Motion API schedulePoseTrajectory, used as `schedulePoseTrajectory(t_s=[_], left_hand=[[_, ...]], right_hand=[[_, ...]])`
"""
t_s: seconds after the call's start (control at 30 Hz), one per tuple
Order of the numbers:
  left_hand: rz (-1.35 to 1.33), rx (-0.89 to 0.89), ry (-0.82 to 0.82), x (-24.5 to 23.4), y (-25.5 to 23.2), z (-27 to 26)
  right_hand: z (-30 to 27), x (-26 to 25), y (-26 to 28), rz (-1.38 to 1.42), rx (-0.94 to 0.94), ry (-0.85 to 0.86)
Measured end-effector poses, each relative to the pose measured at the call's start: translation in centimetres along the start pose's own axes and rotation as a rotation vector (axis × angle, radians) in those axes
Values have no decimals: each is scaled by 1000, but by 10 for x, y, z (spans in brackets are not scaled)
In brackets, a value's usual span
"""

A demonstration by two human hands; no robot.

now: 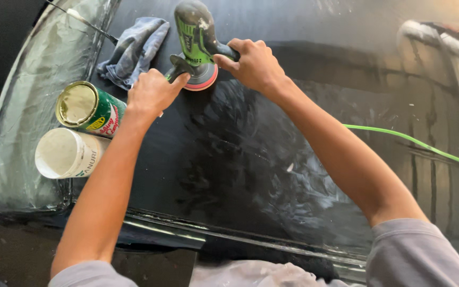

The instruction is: The person wipes a car hood with a cloth, spreads a white substance on the surface by hand, and then buffs the area using a power polisher.

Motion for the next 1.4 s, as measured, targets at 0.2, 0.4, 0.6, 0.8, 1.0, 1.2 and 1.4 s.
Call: schedulePoseTrajectory(t_s=[0.2,0.4,0.6,0.8,1.0,1.2,1.4], left_hand=[[43,13,46,-5,-23,-25],[66,67,57,14,-56,-27],[120,180,31,39,-103,-20],[124,262,79,65,-156,-17],[141,345,90,91,-203,-14],[146,403,110,111,-250,-14],[134,446,142,132,-289,-18]], right_hand=[[-24,-12,-11,125,34,65],[-52,-43,-32,161,128,82],[-77,-73,-69,188,145,6],[-104,-105,-107,175,227,-31],[-125,-131,-145,152,275,-85],[-146,-158,-177,99,326,-128],[-165,-178,-208,104,365,-162]])
Point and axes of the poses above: each hand's wrist, its own z-axis towards the middle knuckle, its own x-axis out of the palm, y = z × x, the point moved 6 cm from there along z, towards the middle knuckle, and after that the axes turned 7 degrees about x, right-handed, at the moved point
